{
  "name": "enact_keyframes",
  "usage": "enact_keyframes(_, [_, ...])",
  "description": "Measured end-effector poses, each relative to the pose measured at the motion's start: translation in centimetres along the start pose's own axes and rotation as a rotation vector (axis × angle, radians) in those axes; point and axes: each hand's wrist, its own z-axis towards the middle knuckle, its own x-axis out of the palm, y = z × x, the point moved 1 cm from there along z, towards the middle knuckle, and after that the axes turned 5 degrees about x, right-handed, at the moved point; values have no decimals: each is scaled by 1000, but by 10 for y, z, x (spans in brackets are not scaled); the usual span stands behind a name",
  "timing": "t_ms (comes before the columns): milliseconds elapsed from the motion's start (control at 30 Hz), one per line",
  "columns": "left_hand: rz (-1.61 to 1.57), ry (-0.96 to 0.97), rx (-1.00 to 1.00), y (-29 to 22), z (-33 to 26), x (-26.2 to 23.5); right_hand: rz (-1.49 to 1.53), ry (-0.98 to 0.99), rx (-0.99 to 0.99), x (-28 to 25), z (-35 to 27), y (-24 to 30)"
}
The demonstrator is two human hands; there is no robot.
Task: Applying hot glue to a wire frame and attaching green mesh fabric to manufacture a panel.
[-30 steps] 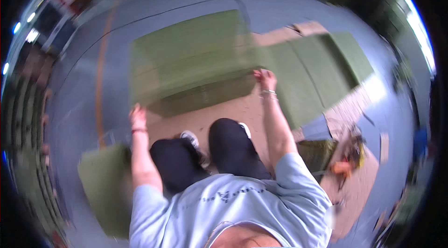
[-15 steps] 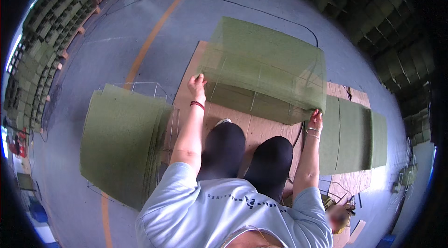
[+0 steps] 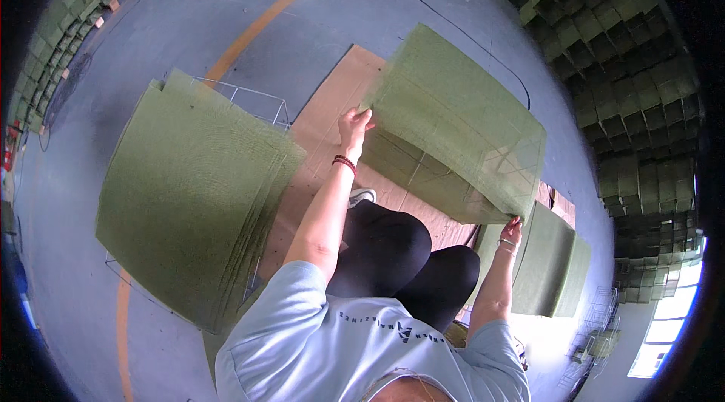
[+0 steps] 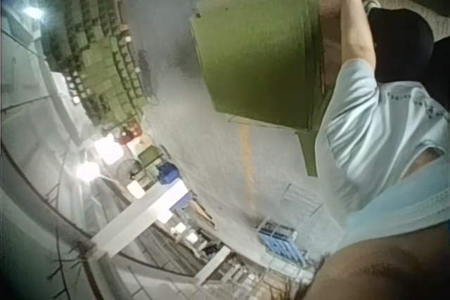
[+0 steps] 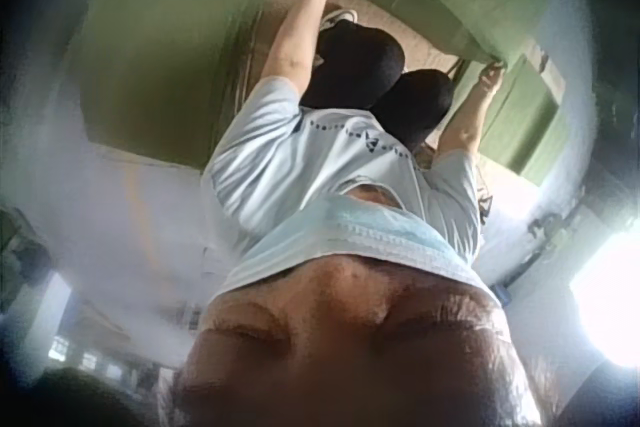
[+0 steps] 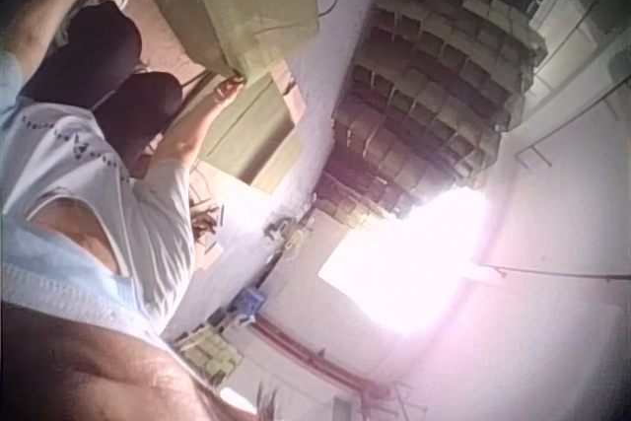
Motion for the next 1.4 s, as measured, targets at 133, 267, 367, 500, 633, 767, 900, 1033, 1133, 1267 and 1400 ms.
enact_keyframes(133, [-84, 65, -131, 1, 2, -8, -40, 64, 60, 0, -9, 9])
enact_keyframes(267, [-118, 103, -174, 2, -1, -2, -171, -246, -175, 3, -19, 6])
enact_keyframes(367, [-180, 57, -107, 12, 1, 11, -336, 193, -20, 3, -29, 21])
enact_keyframes(500, [-53, 207, -86, 20, 18, -15, -603, -100, -204, 25, -26, -16])
enact_keyframes(633, [-50, 69, -119, 16, 33, -29, -114, -446, -381, 86, -29, -65])
enact_keyframes(767, [-72, 125, -110, 27, 27, -2, -51, -417, -438, 72, -36, -41])
enact_keyframes(900, [-162, 122, -152, 36, 28, -7, 31, -383, -431, 69, -40, -44])
enact_keyframes(1033, [-153, 79, -187, 34, 35, -12, -23, -369, -383, 81, -45, -48])
enact_keyframes(1133, [-98, 42, -186, 32, 43, -13, -5, -352, -420, 90, -48, -52])
enact_keyframes(1267, [-76, 15, -150, 30, 35, -4, -11, -359, -422, 84, -42, -55])
enact_keyframes(1400, [-117, 16, -158, 27, 38, -3, -3, -340, -400, 82, -36, -56])
